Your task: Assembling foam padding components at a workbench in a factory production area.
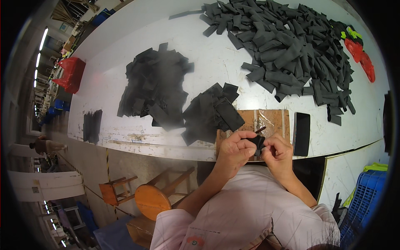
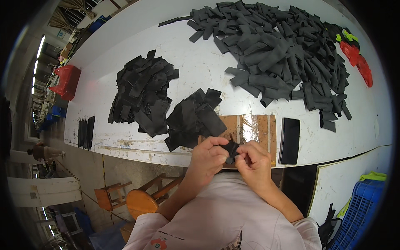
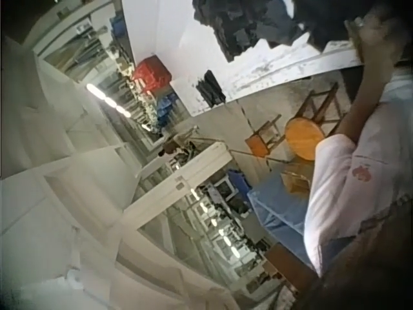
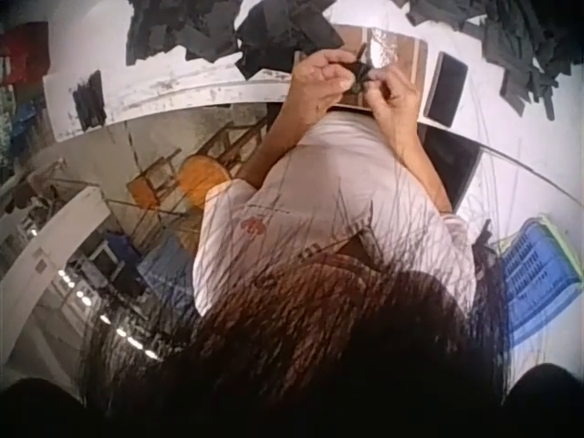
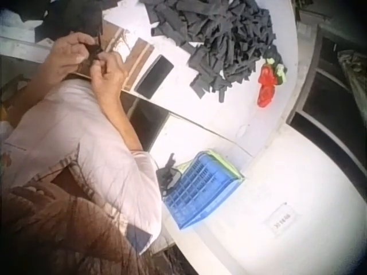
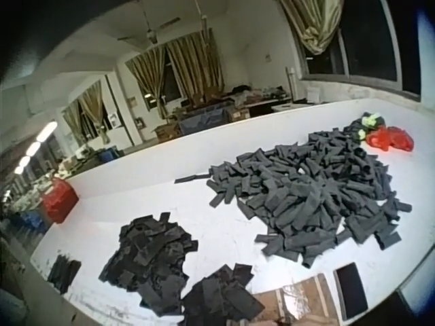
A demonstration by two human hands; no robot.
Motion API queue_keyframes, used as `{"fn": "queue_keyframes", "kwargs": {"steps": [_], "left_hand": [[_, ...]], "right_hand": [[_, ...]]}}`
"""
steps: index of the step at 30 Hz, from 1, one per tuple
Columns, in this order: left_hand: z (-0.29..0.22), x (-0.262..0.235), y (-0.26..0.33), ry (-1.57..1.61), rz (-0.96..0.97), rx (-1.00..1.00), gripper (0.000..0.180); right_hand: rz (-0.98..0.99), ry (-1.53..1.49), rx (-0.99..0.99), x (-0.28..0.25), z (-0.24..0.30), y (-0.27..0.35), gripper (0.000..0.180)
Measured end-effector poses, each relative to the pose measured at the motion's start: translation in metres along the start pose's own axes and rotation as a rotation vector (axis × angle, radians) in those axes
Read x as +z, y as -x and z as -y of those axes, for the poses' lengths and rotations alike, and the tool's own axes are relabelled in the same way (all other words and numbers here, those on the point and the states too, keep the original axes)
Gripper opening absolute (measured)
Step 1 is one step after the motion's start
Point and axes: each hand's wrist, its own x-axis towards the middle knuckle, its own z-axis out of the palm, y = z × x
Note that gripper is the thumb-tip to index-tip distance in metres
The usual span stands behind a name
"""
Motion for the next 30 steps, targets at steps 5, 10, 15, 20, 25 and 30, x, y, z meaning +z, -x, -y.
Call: {"fn": "queue_keyframes", "kwargs": {"steps": [5,10,15,20,25,30], "left_hand": [[0.0,0.014,0.007,-0.435,0.003,0.292,0.036],[0.012,0.018,0.005,-0.792,0.009,0.493,0.033],[0.024,0.019,0.003,-0.718,-0.085,0.323,0.018],[0.026,0.021,0.003,-0.63,-0.103,0.246,0.013],[0.036,0.018,0.001,-0.708,-0.217,0.417,0.007],[0.027,0.02,-0.005,-0.56,-0.325,0.182,0.014]], "right_hand": [[-0.164,-0.225,0.118,-0.011,-0.02,0.006,0.009],[-0.058,-0.109,0.049,-0.007,-0.002,0.001,0.008],[-0.022,-0.06,0.027,-0.009,0.004,0.002,0.009],[-0.021,-0.032,-0.013,-0.008,-0.001,0.005,0.01],[0.009,0.028,-0.049,-0.005,-0.002,0.006,0.01],[0.012,0.201,-0.074,0.005,-0.015,0.008,0.011]]}}
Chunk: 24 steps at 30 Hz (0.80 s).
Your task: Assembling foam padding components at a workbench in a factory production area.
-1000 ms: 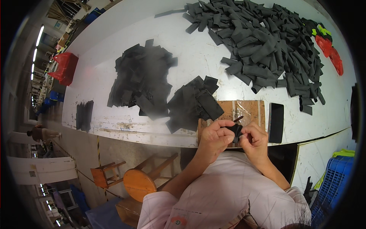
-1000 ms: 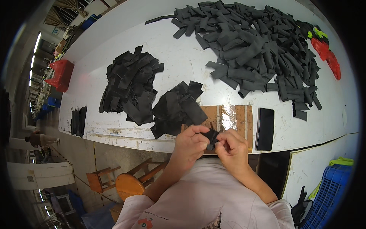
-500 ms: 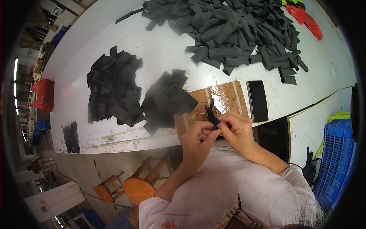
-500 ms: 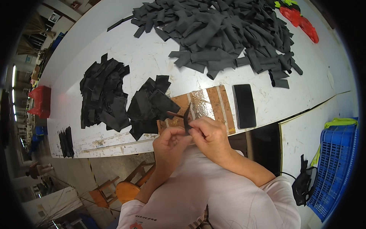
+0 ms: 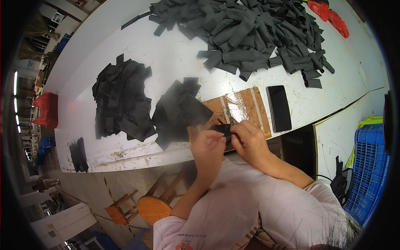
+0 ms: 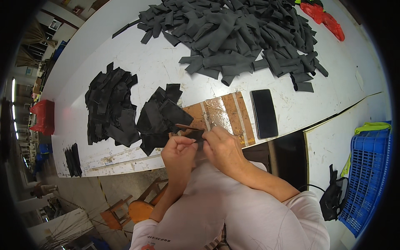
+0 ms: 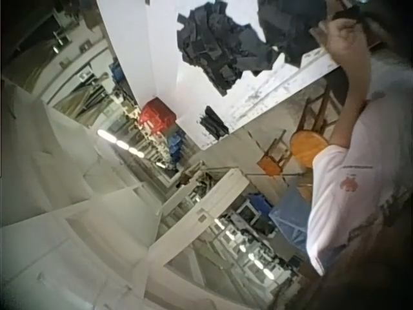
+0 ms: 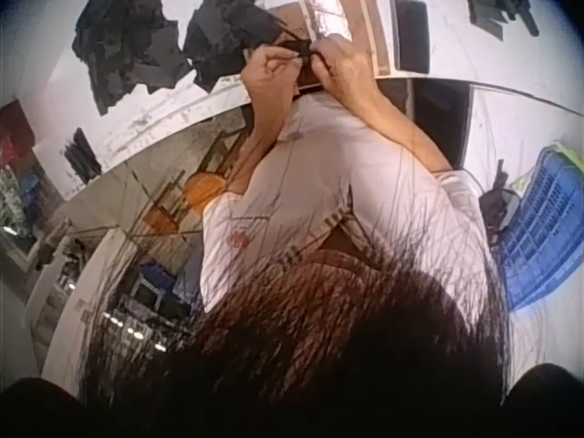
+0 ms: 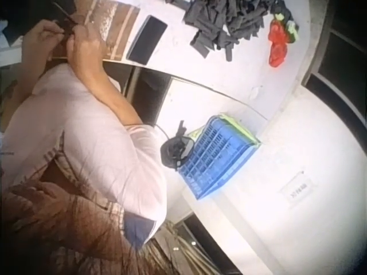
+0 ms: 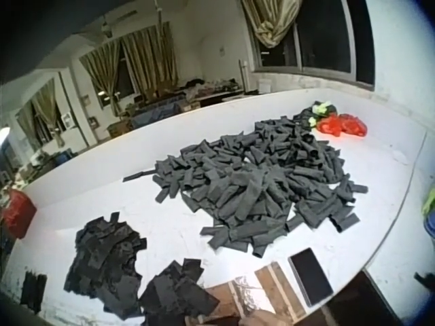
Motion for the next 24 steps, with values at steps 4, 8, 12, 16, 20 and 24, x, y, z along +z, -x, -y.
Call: {"fn": "queue_keyframes", "kwargs": {"steps": [4,8,12,16,20,24], "left_hand": [[0.003,-0.017,-0.013,0.4,0.146,-0.228,0.019],[-0.001,-0.024,-0.011,0.514,0.357,-0.278,0.024],[0.0,-0.016,-0.008,0.273,0.247,-0.224,0.026],[0.008,-0.009,-0.003,-0.031,0.072,0.183,0.026],[0.022,-0.011,-0.006,-0.198,-0.028,0.296,0.024],[0.015,-0.019,-0.007,0.167,0.085,-0.008,0.025]], "right_hand": [[-0.017,-0.126,0.063,0.001,-0.003,0.001,0.01],[0.292,-0.768,0.603,-0.011,-0.005,-0.004,0.005],[0.315,-1.415,1.094,-0.01,-0.002,-0.003,0.002],[0.31,-1.572,1.117,-0.003,-0.002,0.001,0.004],[0.446,-1.311,0.886,0.001,-0.002,0.0,0.009],[0.401,-1.102,0.811,0.002,-0.008,0.006,0.012]]}}
